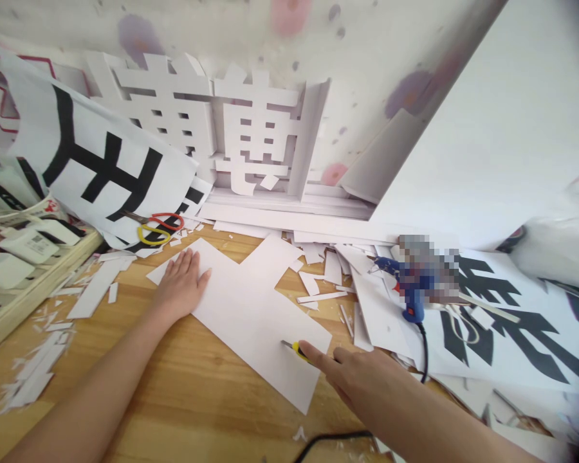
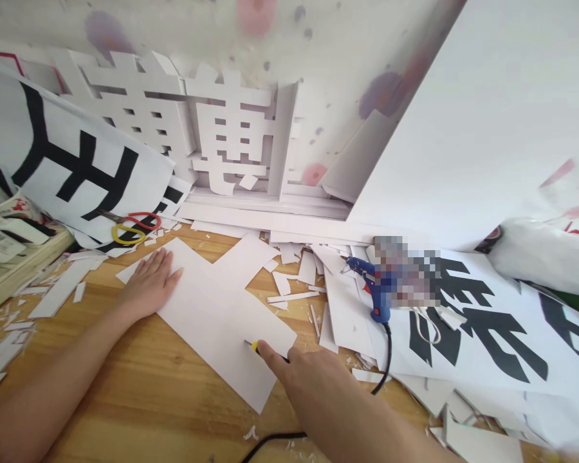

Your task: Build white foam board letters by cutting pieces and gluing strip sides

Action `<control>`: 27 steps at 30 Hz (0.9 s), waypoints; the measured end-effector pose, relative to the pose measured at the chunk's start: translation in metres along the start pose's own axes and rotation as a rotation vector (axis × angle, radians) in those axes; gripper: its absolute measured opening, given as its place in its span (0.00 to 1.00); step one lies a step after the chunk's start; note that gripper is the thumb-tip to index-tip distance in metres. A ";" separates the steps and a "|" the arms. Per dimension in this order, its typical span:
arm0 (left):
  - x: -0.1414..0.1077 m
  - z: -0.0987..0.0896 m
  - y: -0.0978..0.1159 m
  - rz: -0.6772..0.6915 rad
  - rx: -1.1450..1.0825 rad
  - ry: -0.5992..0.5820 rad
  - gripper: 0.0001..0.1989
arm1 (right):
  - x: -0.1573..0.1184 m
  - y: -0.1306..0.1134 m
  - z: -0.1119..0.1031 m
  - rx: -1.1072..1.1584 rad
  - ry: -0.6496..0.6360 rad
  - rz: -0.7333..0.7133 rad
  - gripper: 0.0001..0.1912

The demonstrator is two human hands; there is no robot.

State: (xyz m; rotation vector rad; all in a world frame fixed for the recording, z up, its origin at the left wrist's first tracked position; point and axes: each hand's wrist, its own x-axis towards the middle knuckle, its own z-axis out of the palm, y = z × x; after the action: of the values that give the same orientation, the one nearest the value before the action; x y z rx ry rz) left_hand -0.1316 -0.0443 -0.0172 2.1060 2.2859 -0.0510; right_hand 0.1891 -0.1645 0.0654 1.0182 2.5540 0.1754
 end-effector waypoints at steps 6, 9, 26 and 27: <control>0.001 0.002 -0.001 0.005 -0.003 0.007 0.33 | 0.000 -0.001 -0.009 0.027 -0.106 0.030 0.47; 0.002 0.002 -0.001 0.003 -0.012 0.010 0.33 | -0.004 -0.001 -0.003 0.042 -0.092 0.006 0.46; 0.004 0.003 -0.001 0.011 -0.006 -0.012 0.33 | -0.041 0.002 0.027 0.051 0.187 0.059 0.45; 0.004 0.004 -0.002 0.013 -0.005 -0.009 0.33 | -0.043 0.002 0.028 0.052 0.191 0.056 0.45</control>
State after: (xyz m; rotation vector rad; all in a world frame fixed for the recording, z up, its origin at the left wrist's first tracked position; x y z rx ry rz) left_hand -0.1336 -0.0408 -0.0211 2.1135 2.2645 -0.0542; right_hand 0.2302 -0.1932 0.0534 1.1432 2.7148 0.2336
